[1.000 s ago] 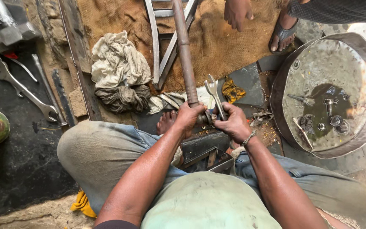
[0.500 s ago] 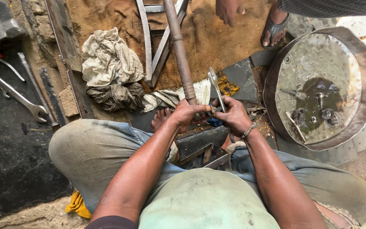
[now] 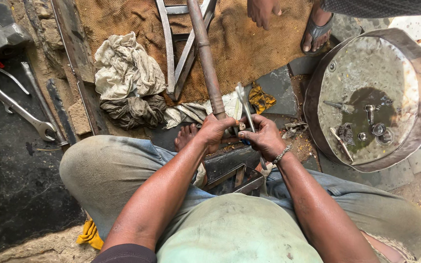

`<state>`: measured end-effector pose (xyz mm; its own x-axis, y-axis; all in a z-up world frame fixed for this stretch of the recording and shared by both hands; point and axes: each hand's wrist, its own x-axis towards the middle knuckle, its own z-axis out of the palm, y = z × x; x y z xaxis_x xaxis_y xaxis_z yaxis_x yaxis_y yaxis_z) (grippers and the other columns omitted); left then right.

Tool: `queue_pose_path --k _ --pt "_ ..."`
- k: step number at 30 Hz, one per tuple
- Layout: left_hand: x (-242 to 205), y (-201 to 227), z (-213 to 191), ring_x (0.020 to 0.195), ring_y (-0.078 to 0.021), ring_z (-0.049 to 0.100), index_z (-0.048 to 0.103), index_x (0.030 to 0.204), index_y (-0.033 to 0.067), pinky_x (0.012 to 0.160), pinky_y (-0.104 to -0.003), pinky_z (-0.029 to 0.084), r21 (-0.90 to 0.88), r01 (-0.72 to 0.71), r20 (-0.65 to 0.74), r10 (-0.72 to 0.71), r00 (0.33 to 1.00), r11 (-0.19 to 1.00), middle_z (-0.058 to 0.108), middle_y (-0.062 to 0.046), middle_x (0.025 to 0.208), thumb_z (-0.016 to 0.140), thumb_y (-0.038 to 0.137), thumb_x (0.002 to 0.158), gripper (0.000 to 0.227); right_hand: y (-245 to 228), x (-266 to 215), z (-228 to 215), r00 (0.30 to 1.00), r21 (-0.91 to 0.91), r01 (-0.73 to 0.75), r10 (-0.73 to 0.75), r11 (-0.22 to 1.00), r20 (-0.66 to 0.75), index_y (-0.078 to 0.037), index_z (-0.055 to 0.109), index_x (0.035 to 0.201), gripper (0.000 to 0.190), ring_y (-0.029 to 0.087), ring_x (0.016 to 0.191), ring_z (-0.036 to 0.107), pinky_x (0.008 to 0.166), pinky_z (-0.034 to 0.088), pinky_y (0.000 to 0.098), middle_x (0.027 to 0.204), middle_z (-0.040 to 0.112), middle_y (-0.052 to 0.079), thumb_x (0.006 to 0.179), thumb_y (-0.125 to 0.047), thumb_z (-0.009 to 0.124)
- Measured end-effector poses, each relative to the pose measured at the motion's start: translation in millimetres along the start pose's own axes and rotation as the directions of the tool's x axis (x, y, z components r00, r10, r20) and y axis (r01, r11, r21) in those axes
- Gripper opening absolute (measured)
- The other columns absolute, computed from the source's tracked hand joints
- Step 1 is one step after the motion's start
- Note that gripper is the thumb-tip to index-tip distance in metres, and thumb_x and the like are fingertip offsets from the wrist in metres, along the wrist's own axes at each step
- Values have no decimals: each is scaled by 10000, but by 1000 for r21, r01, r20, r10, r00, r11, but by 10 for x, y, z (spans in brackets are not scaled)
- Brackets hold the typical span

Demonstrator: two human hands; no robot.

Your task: The person cleans the joint of a metal steering rod with a cloth, applies grease using a brush, and handles metal pins while assistants help position the rod.

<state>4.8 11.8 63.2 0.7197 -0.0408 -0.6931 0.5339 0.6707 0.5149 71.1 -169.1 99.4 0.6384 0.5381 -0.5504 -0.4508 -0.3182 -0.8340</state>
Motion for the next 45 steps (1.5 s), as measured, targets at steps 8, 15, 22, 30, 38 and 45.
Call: queue_pose_path --k 8,15,22,30,38,45 --pt "-83 31 25 779 -223 752 666 1031 -9 750 -476 683 -17 -21 43 22 999 1000 720 -117 908 796 133 810 293 -48 48 -32 996 15 -53 52 998 74 -41 671 1159 326 30 608 540 490 414 201 834 665 -27 859 -94 789" --pt "-89 94 53 855 -209 734 666 1098 27 779 -430 669 -60 2 179 9 984 998 714 -85 981 801 84 800 332 33 71 -116 993 93 -104 98 990 72 -57 666 1159 273 37 548 490 463 360 194 734 605 -38 924 -176 736" --pt "-108 106 107 797 -204 706 566 1044 71 691 -446 683 9 24 -12 -24 1000 1000 665 -47 900 741 26 766 331 4 105 -88 991 16 -101 99 995 88 -70 688 1155 282 35 554 498 460 368 200 752 638 -39 894 -158 750" --pt "-28 -7 19 671 -219 712 545 982 50 592 -431 673 -104 -14 -53 8 999 994 659 -80 809 743 32 737 316 -18 59 -87 985 -101 -173 175 980 5 -61 698 1161 295 42 540 474 434 324 213 749 643 -14 880 -122 764" --pt "209 -182 212 523 -141 620 640 885 62 453 -330 493 83 -261 -303 274 913 962 676 -43 662 774 407 862 371 -641 -627 -226 989 142 -53 72 988 -133 -88 616 1283 305 129 553 596 520 526 290 650 569 15 1000 -163 532" --pt "305 -249 222 537 -150 577 652 731 48 507 -378 455 312 -207 -442 335 833 927 559 -21 562 621 688 891 660 -523 -970 165 967 -937 82 -253 340 -7 20 565 1330 383 338 590 664 572 534 472 678 636 191 1020 -204 559"
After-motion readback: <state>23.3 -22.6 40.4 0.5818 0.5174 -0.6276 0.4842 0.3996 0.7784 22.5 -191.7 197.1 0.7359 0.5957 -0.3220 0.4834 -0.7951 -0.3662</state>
